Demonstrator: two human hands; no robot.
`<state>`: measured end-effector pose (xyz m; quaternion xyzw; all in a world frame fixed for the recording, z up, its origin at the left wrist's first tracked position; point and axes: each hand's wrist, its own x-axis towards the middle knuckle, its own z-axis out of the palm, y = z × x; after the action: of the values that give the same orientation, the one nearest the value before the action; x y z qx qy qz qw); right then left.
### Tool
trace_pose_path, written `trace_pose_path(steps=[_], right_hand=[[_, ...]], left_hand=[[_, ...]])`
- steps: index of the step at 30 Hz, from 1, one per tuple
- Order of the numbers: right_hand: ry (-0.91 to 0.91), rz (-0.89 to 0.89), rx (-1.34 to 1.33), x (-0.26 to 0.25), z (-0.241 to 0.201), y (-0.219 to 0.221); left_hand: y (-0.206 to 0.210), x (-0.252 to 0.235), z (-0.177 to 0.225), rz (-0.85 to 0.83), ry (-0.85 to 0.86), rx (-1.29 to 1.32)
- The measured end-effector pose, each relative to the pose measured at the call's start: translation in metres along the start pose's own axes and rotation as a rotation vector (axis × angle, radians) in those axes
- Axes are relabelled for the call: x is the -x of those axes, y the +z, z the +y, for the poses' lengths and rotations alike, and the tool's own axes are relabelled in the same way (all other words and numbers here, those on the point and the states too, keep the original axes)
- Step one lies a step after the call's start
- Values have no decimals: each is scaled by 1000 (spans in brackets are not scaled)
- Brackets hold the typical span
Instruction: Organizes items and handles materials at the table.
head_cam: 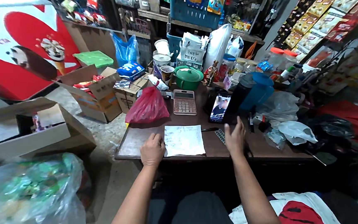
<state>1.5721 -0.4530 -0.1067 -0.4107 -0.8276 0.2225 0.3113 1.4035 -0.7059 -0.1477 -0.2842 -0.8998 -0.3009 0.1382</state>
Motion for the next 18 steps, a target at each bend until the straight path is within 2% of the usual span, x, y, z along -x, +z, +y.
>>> trace_pose_path(steps=[4, 6, 9, 12, 14, 15, 17, 18], right_hand=[[44, -18, 149, 46, 50, -28], [-48, -24, 204, 57, 70, -26], [-180, -2, 271, 58, 91, -15], [-138, -52, 283, 45, 97, -15], [-123, -26, 206, 37, 93, -22], [-174, 42, 133, 35, 85, -29], [-344, 178, -139, 40, 53, -47], [-437, 178, -368, 49, 33, -56]], left_hand=[[-1, 0, -1, -35, -18, 0], [1, 0, -1, -32, -24, 2], [1, 0, -1, -26, -35, -11], [-1, -2, 2, -33, -50, -27], [-1, -1, 2, -31, -50, -34], [-1, -2, 3, -37, -56, -37], [-3, -3, 5, -61, -79, -43], [-5, -3, 7, -94, -99, -41]])
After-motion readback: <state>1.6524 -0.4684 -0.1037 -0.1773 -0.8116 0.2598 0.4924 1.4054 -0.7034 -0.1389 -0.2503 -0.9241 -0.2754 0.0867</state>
